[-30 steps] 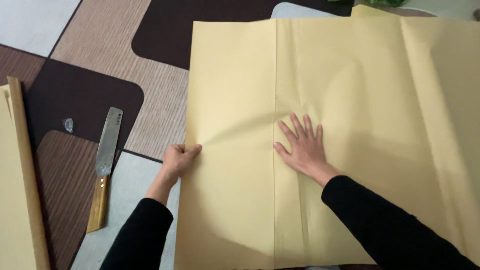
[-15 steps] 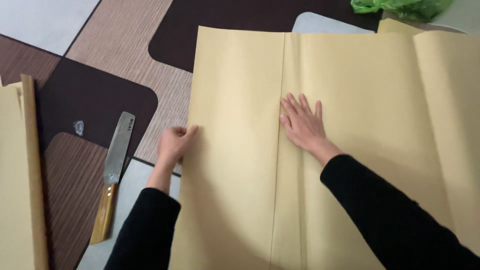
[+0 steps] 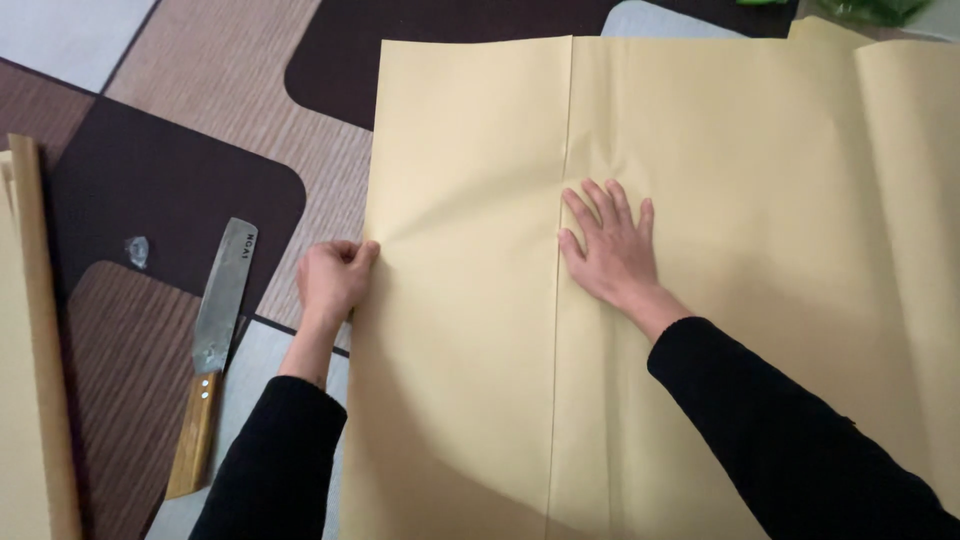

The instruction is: Cutting long strips of yellow paper using a large knife

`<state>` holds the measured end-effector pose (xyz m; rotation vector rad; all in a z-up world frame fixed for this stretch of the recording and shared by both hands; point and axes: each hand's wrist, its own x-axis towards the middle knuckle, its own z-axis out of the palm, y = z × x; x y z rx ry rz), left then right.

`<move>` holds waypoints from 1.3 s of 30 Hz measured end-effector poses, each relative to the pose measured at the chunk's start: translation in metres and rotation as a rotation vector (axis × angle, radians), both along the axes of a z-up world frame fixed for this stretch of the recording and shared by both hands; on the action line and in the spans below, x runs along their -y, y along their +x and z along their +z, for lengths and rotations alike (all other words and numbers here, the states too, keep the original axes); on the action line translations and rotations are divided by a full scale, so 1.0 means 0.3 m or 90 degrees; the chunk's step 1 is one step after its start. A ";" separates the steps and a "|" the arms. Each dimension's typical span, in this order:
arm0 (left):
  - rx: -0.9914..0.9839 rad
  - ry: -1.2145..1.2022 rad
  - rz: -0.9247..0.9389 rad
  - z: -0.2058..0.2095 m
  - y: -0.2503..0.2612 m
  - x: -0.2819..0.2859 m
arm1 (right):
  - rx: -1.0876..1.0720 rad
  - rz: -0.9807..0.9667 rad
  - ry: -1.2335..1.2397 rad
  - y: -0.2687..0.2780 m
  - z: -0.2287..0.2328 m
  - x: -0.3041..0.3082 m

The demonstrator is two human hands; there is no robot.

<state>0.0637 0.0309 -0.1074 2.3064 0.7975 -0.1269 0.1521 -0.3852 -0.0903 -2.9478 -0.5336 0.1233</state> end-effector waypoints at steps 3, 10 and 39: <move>-0.017 0.035 0.009 0.006 -0.040 -0.035 | -0.042 0.004 -0.080 0.014 0.062 -0.074; -0.094 -0.100 -0.008 0.245 -0.460 -0.055 | -0.127 0.016 -0.132 0.050 0.061 -0.313; 0.259 0.205 -0.131 0.190 -1.270 0.210 | 0.096 0.139 0.158 -0.876 0.031 -0.730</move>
